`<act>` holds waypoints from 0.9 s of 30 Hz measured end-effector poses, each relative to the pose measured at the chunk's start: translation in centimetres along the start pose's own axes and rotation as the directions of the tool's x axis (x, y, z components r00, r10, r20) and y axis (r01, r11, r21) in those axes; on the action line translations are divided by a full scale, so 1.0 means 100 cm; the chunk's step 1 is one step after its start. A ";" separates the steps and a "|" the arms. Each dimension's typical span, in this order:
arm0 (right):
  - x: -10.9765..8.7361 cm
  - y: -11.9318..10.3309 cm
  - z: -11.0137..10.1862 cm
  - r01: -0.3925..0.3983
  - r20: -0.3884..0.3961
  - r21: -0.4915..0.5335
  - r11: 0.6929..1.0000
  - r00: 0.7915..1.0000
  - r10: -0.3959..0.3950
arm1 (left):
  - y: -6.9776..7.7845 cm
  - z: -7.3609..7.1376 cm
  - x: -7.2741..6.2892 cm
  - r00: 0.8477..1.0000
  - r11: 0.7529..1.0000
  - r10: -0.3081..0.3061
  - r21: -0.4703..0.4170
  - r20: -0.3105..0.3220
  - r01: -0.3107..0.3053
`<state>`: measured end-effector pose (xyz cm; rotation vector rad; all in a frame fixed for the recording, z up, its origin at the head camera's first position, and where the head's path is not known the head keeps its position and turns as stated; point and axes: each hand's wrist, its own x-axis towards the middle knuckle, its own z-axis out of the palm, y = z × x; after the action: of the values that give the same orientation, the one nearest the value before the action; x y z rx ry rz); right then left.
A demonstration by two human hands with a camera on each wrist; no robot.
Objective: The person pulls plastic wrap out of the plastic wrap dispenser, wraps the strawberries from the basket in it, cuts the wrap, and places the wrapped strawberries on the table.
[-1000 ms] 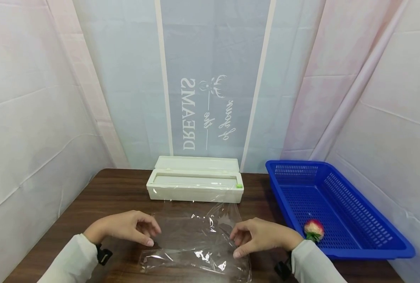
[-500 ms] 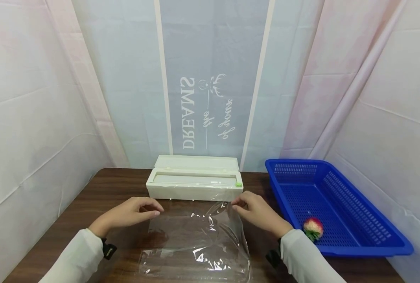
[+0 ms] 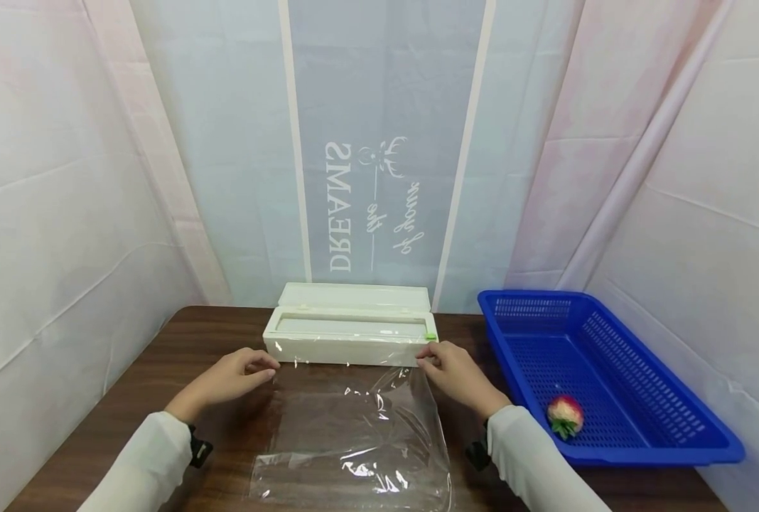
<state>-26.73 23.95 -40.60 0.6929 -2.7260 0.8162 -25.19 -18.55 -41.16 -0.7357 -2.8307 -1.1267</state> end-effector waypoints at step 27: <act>-0.002 0.010 0.020 -0.097 0.064 -0.044 0.994 0.993 0.100 | -0.015 0.018 0.009 0.982 0.984 -0.173 -0.026 0.082 0.175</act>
<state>-27.24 23.63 -42.80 0.5914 -2.8478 0.7695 -26.37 -17.95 -43.37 -0.5556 -3.0008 -1.1942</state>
